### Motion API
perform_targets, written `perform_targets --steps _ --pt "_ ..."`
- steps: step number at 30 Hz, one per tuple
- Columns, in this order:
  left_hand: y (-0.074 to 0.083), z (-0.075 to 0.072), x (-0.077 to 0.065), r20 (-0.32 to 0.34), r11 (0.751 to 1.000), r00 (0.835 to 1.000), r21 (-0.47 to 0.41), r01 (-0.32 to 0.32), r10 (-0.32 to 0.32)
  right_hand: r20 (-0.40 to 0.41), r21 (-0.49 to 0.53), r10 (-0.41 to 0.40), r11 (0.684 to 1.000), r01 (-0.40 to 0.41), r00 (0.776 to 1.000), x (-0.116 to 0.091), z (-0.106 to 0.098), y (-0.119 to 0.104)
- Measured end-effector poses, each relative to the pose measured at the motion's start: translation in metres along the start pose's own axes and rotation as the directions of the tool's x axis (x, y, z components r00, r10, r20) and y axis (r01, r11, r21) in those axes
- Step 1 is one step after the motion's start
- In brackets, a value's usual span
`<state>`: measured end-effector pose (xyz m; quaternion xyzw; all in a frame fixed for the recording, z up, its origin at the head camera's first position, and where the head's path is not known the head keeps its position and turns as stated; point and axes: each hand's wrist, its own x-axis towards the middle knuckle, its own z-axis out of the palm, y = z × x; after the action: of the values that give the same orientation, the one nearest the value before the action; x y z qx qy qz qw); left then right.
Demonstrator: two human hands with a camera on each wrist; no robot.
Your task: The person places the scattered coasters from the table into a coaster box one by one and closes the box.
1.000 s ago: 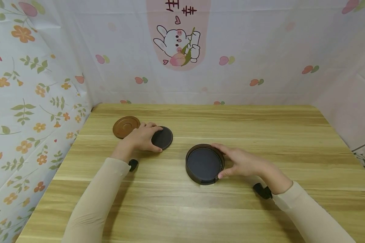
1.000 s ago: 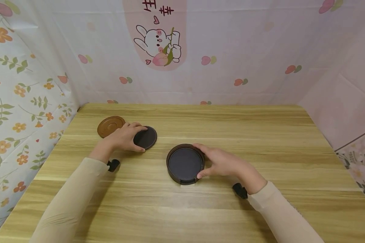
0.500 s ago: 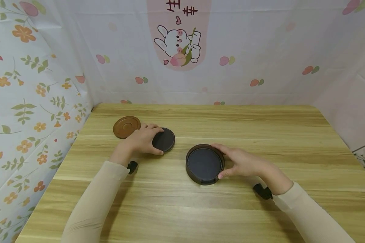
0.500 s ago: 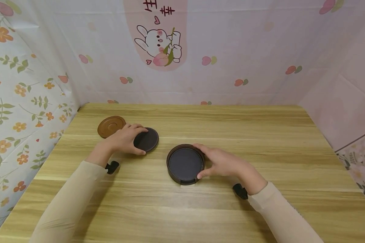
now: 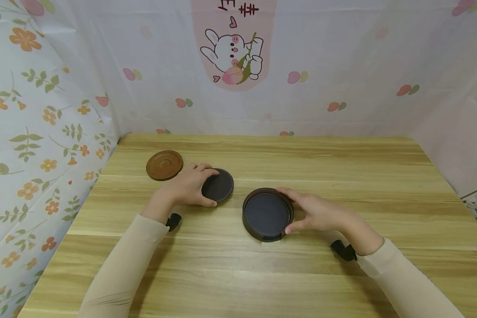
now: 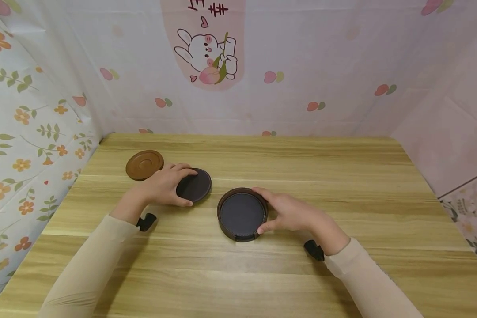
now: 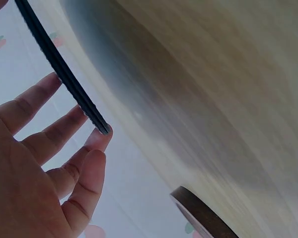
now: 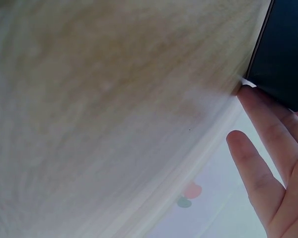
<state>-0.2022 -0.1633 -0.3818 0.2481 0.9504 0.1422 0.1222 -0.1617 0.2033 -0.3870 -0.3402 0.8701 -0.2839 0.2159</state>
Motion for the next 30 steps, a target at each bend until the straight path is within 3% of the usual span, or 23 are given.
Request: perform_targets --steps 30 --pt "0.047 -0.003 -0.011 -0.053 0.983 0.982 0.037 -0.180 0.182 -0.015 0.003 0.005 1.000 -0.005 1.000 -0.001 -0.001 0.000"
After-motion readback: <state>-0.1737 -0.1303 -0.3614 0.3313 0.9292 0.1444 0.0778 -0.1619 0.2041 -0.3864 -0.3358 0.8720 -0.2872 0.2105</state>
